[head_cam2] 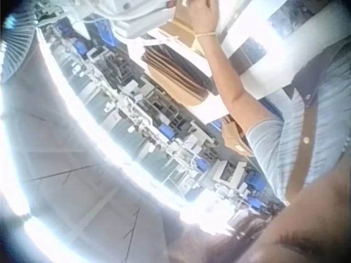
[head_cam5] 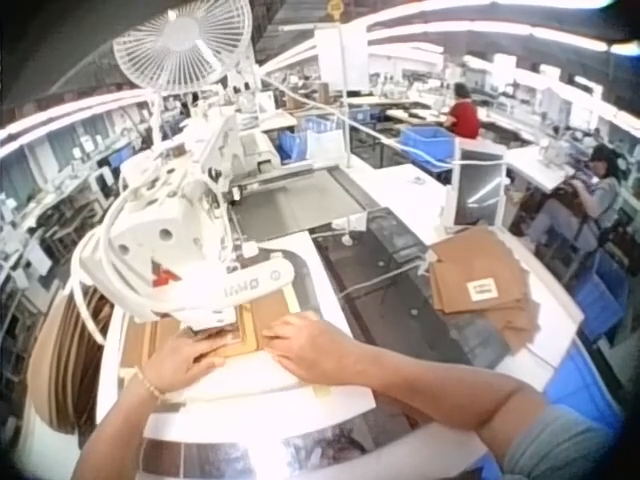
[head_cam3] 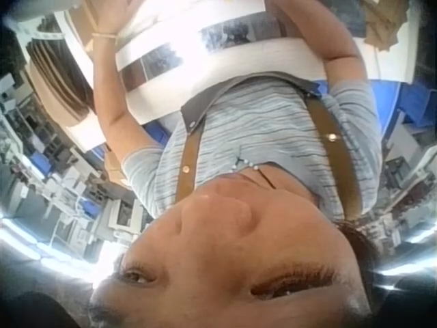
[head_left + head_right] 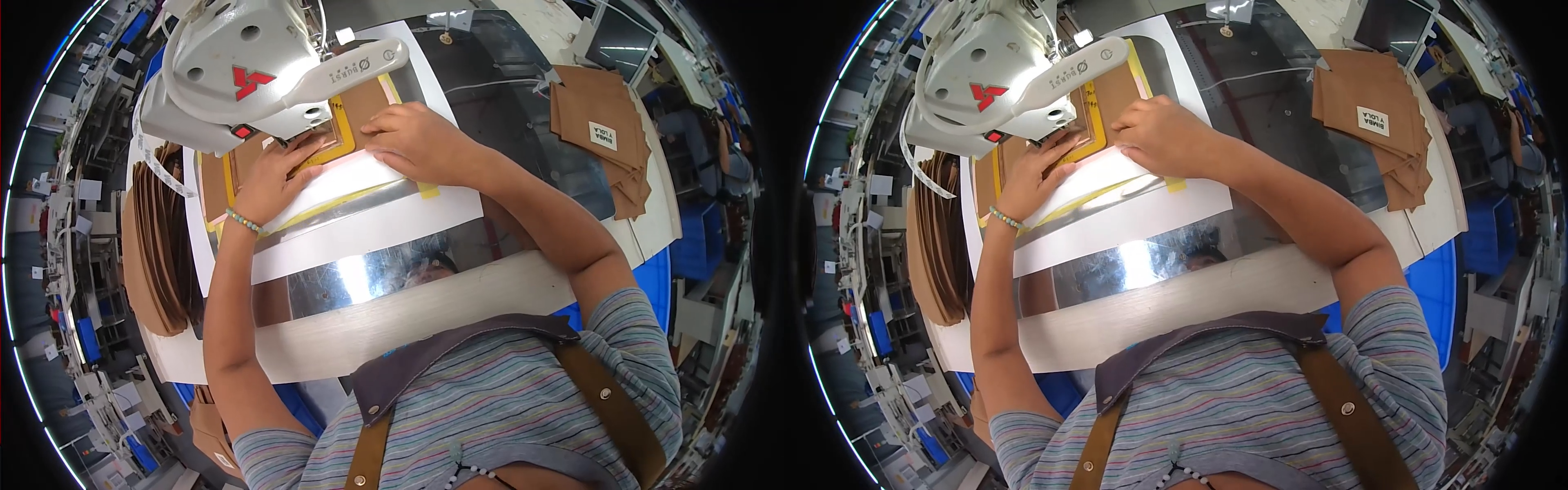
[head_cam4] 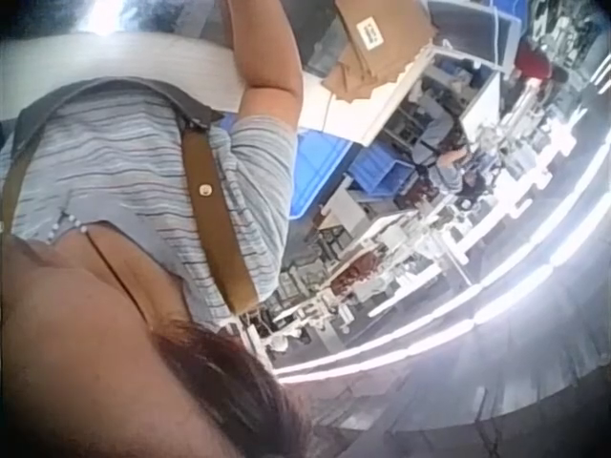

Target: Operating an industrial sewing machine to stitch leather components.

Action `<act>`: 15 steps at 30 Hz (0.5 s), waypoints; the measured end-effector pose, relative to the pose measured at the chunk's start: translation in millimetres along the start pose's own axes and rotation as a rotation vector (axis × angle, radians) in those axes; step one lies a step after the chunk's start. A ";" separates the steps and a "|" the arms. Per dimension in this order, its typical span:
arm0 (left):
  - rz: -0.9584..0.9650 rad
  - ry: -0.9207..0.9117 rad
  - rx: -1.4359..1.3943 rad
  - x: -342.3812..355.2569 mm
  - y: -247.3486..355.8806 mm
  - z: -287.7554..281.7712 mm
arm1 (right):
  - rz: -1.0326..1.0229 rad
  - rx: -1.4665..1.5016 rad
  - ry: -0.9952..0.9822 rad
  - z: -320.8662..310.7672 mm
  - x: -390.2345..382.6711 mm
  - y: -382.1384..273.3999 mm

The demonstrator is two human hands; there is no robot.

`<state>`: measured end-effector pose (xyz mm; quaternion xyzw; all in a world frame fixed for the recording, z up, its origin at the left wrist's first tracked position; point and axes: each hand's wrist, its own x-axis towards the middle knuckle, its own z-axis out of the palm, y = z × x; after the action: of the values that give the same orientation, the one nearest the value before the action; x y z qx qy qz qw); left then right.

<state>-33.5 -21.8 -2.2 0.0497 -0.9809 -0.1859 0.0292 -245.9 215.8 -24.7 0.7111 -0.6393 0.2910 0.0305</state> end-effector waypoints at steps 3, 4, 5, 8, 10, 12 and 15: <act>-0.027 0.014 0.030 5.6 -3.5 4.3 | 0.013 0.012 0.033 0.6 -0.1 5.1; -0.026 0.051 0.044 5.9 -3.4 6.8 | -0.012 -0.006 0.018 0.3 0.5 6.6; -0.042 0.091 0.063 5.8 -3.0 9.5 | -0.050 -0.016 0.021 0.4 0.3 7.4; 0.024 0.147 0.080 4.0 -0.9 15.3 | -0.057 0.010 0.047 2.8 -0.1 7.2; 0.017 0.157 0.051 -1.5 -0.2 16.5 | -0.033 0.011 0.031 3.8 0.1 7.3; 0.000 0.177 0.014 -12.0 -1.7 18.7 | -0.027 0.016 0.033 4.0 -1.0 7.4; -0.101 0.235 -0.042 -33.7 -17.5 13.0 | -0.027 0.049 0.023 5.6 -1.5 6.8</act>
<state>0.5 -29.7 -22.0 0.1200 -0.9628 -0.2003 0.1357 -250.1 213.6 -32.2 0.7168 -0.6218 0.3146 0.0244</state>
